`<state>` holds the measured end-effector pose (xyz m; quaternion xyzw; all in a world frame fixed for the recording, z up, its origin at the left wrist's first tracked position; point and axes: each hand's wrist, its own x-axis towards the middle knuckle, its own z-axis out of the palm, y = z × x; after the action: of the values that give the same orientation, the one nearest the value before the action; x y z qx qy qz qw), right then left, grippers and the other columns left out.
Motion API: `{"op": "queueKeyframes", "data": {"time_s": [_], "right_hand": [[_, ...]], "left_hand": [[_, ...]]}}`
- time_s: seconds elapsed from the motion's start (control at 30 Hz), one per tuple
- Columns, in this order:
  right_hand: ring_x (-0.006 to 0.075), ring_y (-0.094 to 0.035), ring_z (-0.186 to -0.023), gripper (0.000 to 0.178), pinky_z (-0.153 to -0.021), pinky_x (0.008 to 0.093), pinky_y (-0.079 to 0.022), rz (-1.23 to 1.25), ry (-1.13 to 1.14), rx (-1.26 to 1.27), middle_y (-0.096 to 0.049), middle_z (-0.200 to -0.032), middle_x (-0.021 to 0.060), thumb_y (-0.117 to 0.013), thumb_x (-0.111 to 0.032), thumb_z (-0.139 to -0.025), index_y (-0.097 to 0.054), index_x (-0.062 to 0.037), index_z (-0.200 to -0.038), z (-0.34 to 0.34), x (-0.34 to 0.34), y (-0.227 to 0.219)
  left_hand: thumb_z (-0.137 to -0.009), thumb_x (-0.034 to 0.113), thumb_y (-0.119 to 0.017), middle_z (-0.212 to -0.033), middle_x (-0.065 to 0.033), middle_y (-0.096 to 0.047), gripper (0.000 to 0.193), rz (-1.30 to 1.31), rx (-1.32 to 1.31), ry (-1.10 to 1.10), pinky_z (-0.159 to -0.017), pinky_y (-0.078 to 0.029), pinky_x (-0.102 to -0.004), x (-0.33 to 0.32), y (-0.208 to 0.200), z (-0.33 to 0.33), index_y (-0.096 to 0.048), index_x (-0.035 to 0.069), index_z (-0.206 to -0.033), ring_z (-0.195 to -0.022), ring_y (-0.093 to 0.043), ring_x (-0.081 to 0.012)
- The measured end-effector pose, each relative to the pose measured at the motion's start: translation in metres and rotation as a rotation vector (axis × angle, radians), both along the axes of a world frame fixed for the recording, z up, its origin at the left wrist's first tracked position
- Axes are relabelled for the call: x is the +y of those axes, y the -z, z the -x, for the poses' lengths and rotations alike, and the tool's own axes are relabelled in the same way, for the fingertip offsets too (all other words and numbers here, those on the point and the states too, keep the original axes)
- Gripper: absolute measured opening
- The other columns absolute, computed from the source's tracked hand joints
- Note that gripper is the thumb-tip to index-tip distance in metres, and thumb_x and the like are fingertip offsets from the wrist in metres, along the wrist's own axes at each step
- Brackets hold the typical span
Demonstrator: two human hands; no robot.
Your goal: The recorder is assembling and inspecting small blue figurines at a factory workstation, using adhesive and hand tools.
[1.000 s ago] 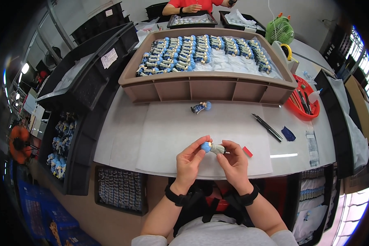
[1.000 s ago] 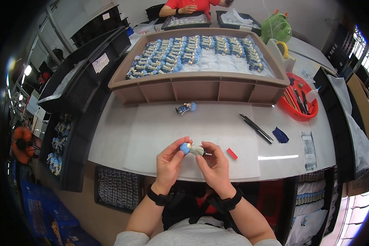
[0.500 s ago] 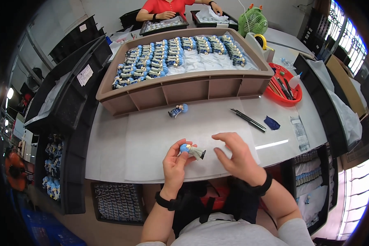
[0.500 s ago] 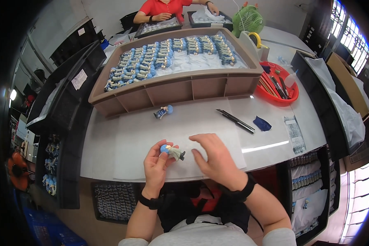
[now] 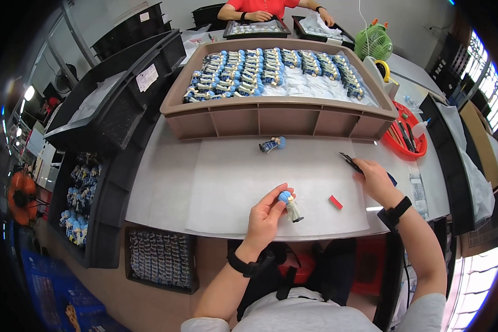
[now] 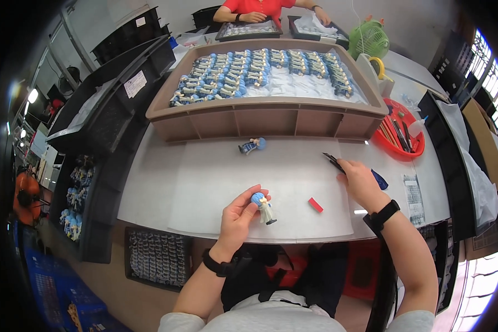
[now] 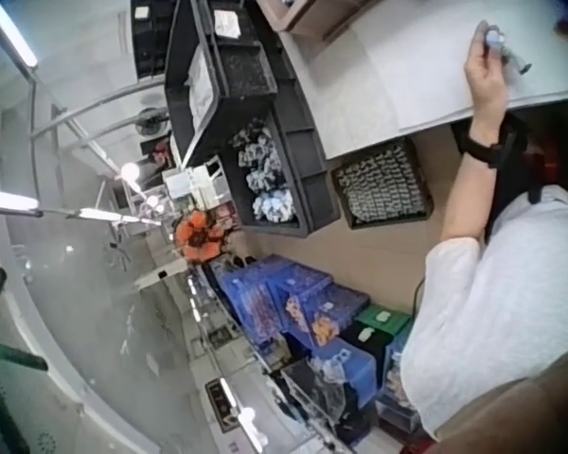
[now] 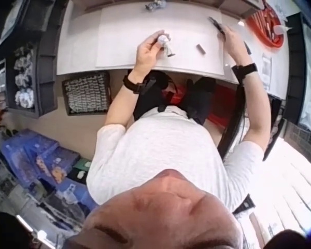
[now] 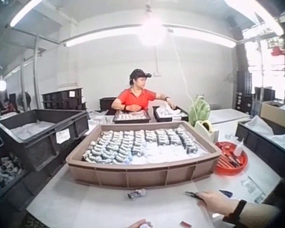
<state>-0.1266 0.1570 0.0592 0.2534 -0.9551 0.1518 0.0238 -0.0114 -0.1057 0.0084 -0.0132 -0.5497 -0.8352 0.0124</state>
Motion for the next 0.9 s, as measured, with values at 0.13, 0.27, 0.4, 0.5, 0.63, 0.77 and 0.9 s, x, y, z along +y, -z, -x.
{"op": "queueKeyframes", "data": {"time_s": [0.13, 0.27, 0.4, 0.5, 0.63, 0.77, 0.9], "right_hand": [[0.0381, -0.055, -0.088, 0.031, -0.076, 0.0408, -0.045, 0.014, 0.060, -0.034, -0.056, -0.100, 0.0210, -0.057, 0.001, -0.077, -0.053, 0.0010, -0.108, 0.004, 0.002, 0.007], [0.0374, -0.054, -0.085, 0.036, -0.073, 0.0391, -0.045, 0.158, -0.007, 0.065, -0.052, -0.100, 0.0184, -0.054, 0.006, -0.077, -0.050, -0.0004, -0.113, -0.016, -0.011, -0.004], [0.0321, -0.056, -0.077, 0.038, -0.065, 0.0366, -0.045, 0.328, -0.198, 0.016, -0.054, -0.083, 0.0148, -0.056, 0.002, -0.079, -0.050, -0.0056, -0.116, -0.049, -0.044, -0.017], [0.0281, -0.057, -0.068, 0.032, -0.059, 0.0352, -0.046, 0.245, -0.315, -0.011, -0.055, -0.073, 0.0104, -0.061, -0.003, -0.077, -0.056, -0.0088, -0.108, -0.068, -0.062, -0.020], [0.0245, -0.057, -0.063, 0.023, -0.055, 0.0337, -0.046, 0.305, -0.405, 0.130, -0.055, -0.069, 0.0076, -0.065, -0.006, -0.074, -0.058, -0.0084, -0.096, -0.076, -0.078, -0.008], [0.0188, -0.054, -0.056, 0.016, -0.049, 0.0312, -0.043, 0.245, -0.425, 0.286, -0.051, -0.063, 0.0041, -0.068, -0.014, -0.073, -0.058, -0.0080, -0.084, -0.075, -0.085, -0.002], [0.0171, -0.053, -0.055, 0.017, -0.047, 0.0303, -0.042, 0.248, -0.430, 0.350, -0.048, -0.061, 0.0030, -0.069, -0.017, -0.073, -0.057, -0.0083, -0.081, -0.074, -0.088, 0.002]], "left_hand": [[-0.093, 0.002, -0.041, -0.120, -0.0123, -0.052, 0.035, 0.004, 0.005, 0.015, -0.091, -0.044, -0.0285, 0.000, 0.002, 0.000, -0.042, -0.001, -0.128, -0.109, -0.054, -0.0208], [-0.093, 0.001, -0.040, -0.120, -0.0123, -0.052, 0.035, 0.091, 0.060, 0.056, -0.090, -0.044, -0.0271, -0.002, 0.005, 0.003, -0.043, -0.001, -0.128, -0.106, -0.055, -0.0189], [-0.093, 0.001, -0.039, -0.120, -0.0120, -0.053, 0.035, 0.098, 0.057, 0.078, -0.090, -0.043, -0.0262, -0.005, 0.006, 0.002, -0.044, -0.002, -0.127, -0.103, -0.056, -0.0169], [-0.092, 0.000, -0.039, -0.119, -0.0115, -0.054, 0.034, 0.127, 0.084, 0.087, -0.090, -0.043, -0.0260, -0.004, 0.006, 0.003, -0.045, -0.002, -0.126, -0.101, -0.056, -0.0163], [-0.092, -0.001, -0.039, -0.118, -0.0109, -0.054, 0.035, 0.163, 0.116, 0.100, -0.090, -0.042, -0.0256, -0.003, 0.001, 0.002, -0.046, -0.001, -0.126, -0.101, -0.056, -0.0158], [-0.091, -0.003, -0.039, -0.117, -0.0099, -0.056, 0.035, 0.172, 0.101, 0.115, -0.091, -0.041, -0.0251, -0.004, 0.001, 0.001, -0.048, -0.001, -0.124, -0.103, -0.054, -0.0142], [-0.090, -0.004, -0.039, -0.116, -0.0090, -0.056, 0.034, 0.218, 0.130, 0.109, -0.092, -0.040, -0.0250, -0.004, 0.001, 0.001, -0.050, -0.001, -0.122, -0.105, -0.052, -0.0136]]}}
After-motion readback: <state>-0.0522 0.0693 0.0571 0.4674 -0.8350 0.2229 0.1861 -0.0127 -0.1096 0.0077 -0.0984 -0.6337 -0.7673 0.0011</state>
